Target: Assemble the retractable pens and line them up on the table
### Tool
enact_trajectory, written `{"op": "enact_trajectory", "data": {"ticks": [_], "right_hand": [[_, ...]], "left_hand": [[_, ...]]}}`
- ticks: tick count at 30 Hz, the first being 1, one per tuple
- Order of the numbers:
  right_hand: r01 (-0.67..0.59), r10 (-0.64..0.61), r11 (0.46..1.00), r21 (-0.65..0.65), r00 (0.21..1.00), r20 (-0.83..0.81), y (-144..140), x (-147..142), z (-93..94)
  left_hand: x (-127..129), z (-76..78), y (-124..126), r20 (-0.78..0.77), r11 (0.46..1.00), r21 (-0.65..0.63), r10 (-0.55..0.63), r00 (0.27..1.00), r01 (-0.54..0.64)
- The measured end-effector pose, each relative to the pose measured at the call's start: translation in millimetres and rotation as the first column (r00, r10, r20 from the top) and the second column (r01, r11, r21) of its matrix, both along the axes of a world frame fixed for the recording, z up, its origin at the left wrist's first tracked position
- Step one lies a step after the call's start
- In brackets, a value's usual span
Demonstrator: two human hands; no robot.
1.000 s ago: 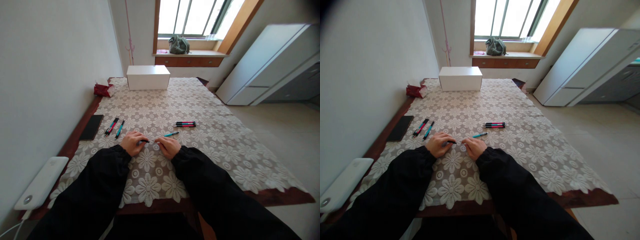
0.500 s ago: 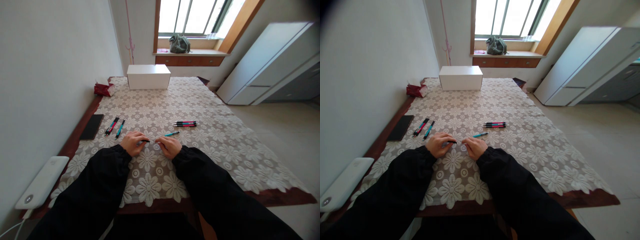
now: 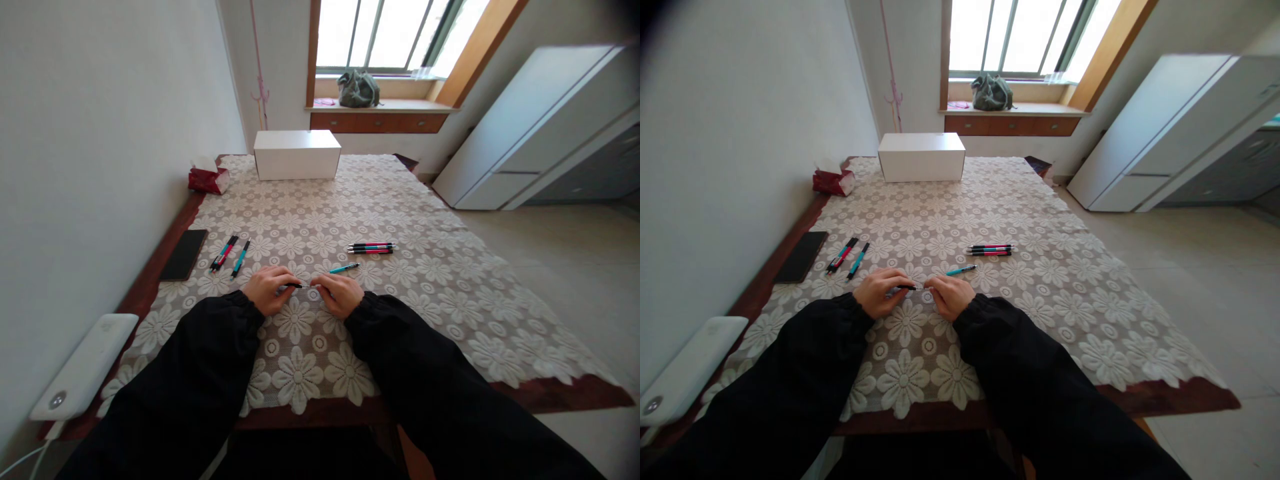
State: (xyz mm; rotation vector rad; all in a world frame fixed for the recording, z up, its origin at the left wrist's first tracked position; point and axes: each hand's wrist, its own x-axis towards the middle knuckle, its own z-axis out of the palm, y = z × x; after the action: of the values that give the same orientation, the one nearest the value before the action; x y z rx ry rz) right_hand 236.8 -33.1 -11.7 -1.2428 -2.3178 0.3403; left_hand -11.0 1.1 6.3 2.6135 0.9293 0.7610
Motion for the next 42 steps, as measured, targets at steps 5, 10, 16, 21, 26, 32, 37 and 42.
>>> {"op": "enact_trajectory", "data": {"ticks": [5,10,16,21,26,32,37,42], "right_hand": [[-0.013,0.013,1.0,0.001,1.0,-0.002,-0.2,0.0,0.6],[-0.051,0.052,0.999,0.012,0.998,-0.026,0.6,0.0,-2.1],[-0.1,0.102,0.994,0.038,0.993,-0.052,1.3,-2.3,-4.5],[-0.066,0.068,0.997,0.026,0.996,-0.054,1.0,-2.0,-2.7],[0.053,-0.051,0.998,0.031,0.996,-0.071,-0.5,-1.4,2.7],[0.208,-0.198,0.976,0.064,0.971,-0.134,-1.3,-0.9,9.3],[0.246,-0.229,0.964,0.098,0.96,-0.158,0.6,1.4,10.1],[0.143,-0.126,0.984,0.103,0.979,-0.159,2.6,2.1,6.9]], "left_hand": [[0.3,-0.7,-0.3,0.013,1.0,-0.021,-0.013,1.0,0.013],[0.5,-2.6,0.1,0.011,0.998,-0.042,-0.054,0.998,0.055],[1.3,-7.8,2.2,0.026,0.995,0.002,-0.103,0.994,0.103],[1.8,-5.6,0.0,0.049,0.997,0.01,-0.082,0.995,0.081],[1.8,-0.6,-2.6,0.054,1.0,-0.008,-0.003,0.999,0.004],[0.7,0.4,-1.4,0.087,0.999,-0.006,0.054,0.995,-0.054],[-0.2,0.7,-1.5,0.099,0.996,0.008,0.082,0.992,-0.083],[0.4,-0.4,-1.8,0.104,0.999,-0.003,0.04,0.994,-0.04]]}}
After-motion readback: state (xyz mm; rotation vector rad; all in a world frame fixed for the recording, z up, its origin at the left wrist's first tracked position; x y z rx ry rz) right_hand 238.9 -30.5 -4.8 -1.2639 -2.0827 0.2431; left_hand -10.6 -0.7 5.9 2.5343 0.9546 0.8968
